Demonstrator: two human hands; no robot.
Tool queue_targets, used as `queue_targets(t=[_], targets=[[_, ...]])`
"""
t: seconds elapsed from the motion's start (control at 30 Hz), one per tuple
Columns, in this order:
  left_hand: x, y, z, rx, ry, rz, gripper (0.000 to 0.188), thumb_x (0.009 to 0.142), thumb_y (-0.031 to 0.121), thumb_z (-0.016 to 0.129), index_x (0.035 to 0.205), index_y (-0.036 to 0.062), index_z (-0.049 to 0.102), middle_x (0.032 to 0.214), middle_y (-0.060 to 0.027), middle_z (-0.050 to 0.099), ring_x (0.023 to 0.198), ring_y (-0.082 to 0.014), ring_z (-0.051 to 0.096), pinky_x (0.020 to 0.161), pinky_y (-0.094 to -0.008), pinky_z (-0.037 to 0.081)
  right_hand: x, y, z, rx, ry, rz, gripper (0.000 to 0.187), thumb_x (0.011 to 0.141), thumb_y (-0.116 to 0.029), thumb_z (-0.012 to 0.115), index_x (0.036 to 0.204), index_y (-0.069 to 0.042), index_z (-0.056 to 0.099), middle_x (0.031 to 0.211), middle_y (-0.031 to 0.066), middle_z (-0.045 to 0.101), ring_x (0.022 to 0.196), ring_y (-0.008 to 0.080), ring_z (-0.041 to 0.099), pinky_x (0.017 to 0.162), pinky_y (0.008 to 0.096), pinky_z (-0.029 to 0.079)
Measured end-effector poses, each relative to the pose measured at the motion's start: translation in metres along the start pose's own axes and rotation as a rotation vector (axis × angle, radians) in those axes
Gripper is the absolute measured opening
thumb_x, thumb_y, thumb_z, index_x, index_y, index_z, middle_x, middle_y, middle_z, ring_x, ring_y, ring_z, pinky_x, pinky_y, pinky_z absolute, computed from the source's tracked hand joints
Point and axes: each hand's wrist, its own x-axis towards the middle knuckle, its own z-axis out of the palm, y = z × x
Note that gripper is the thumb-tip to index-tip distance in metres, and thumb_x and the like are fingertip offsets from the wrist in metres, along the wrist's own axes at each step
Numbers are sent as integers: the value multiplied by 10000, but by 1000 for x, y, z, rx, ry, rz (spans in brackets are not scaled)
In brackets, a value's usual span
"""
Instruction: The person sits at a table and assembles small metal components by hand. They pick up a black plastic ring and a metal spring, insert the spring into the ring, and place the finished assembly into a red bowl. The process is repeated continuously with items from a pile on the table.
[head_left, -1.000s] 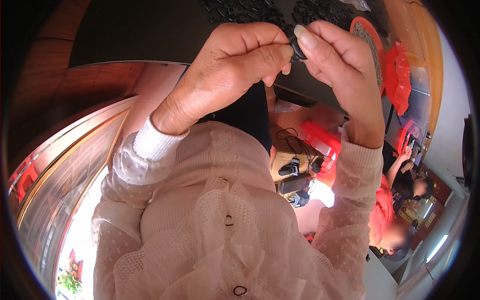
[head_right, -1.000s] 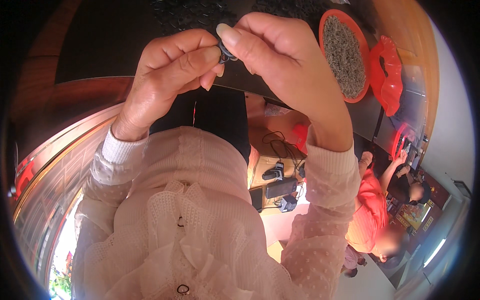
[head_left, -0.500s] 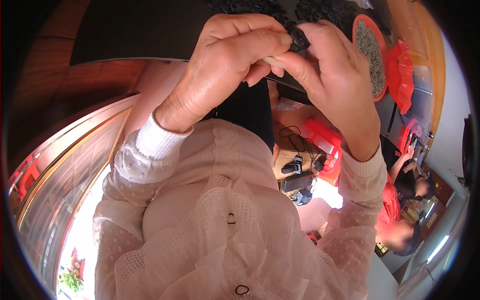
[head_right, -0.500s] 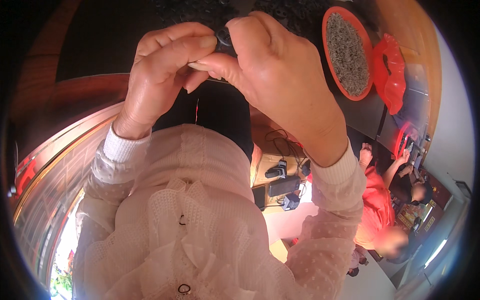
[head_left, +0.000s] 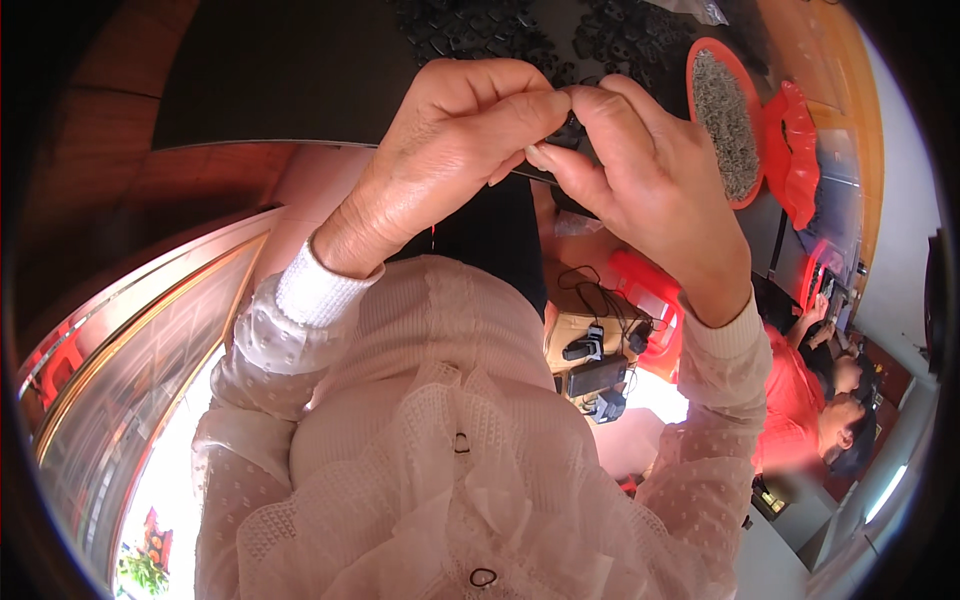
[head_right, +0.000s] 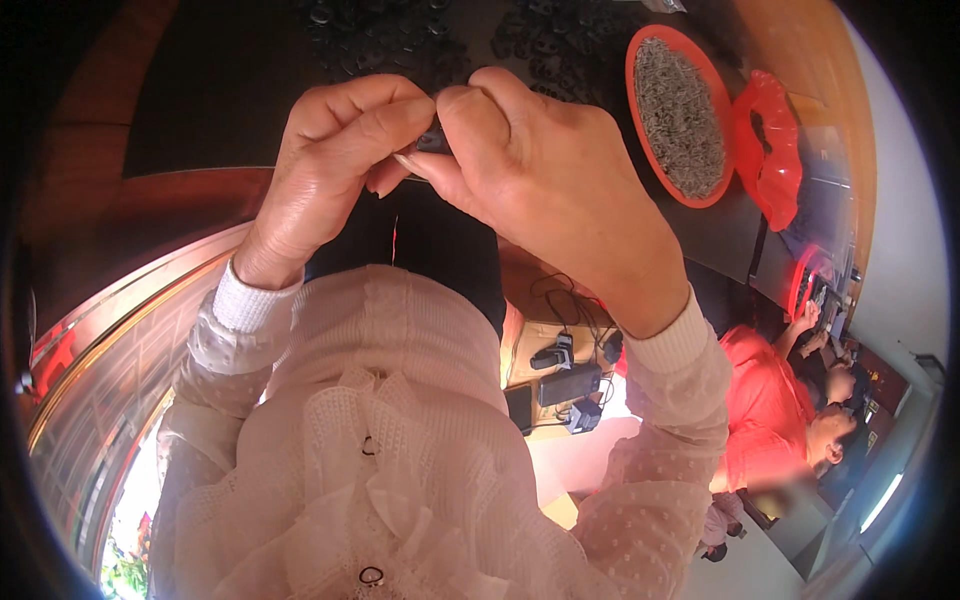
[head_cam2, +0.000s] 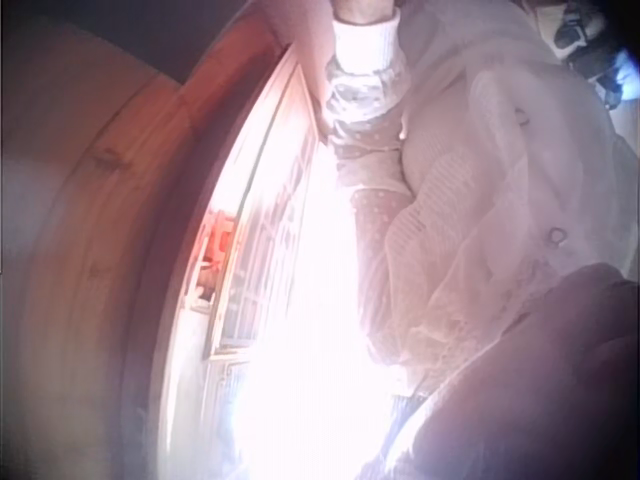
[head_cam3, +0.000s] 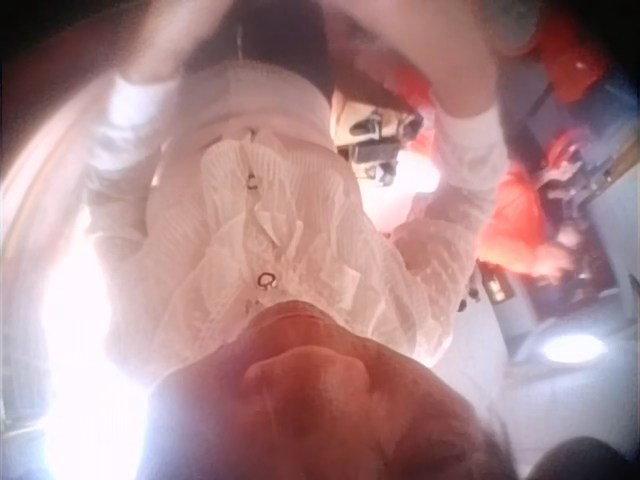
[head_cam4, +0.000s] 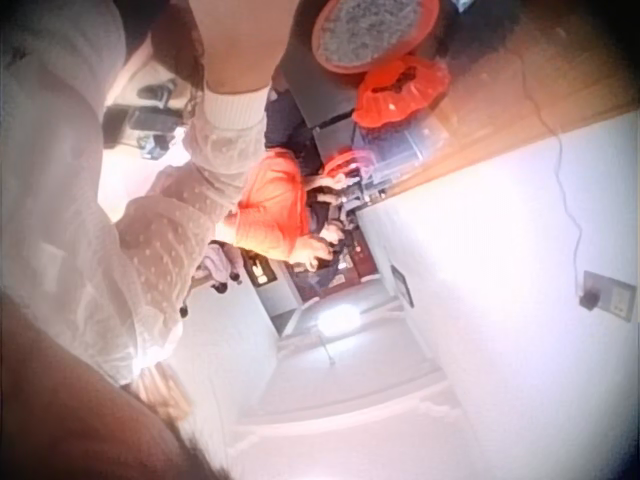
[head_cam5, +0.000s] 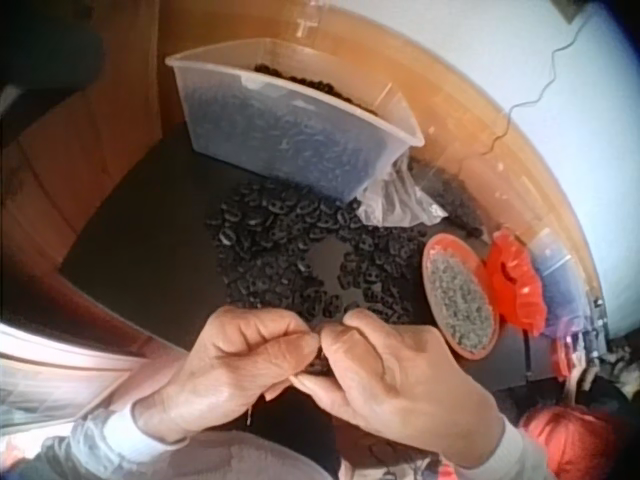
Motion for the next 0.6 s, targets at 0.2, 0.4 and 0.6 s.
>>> queue_targets(t=[0.2,0.4,0.6], targets=[[0,3,1,108,-45,80,213,909,179,507,764,33,561,659,46,425,578,-33,368,512,-202,287,-1,6,3,-82,-51,-48,358,748,-260,750,798,-26,484,739,104,538,584,269,565,485,347,450],[-3,2,1,112,-120,84,188,902,178,483,765,52,506,713,44,389,644,-29,345,547,-203,270,-1,9,2,-83,-98,-110,378,794,-340,704,778,-53,457,685,87,530,573,244,595,475,328,469],[0,3,-3,231,-187,90,191,907,179,488,766,52,510,728,41,395,650,-44,365,551,-222,300,-4,11,2,10,-48,-95,405,784,-371,707,806,-46,466,702,90,528,591,268,598,481,343,470]])
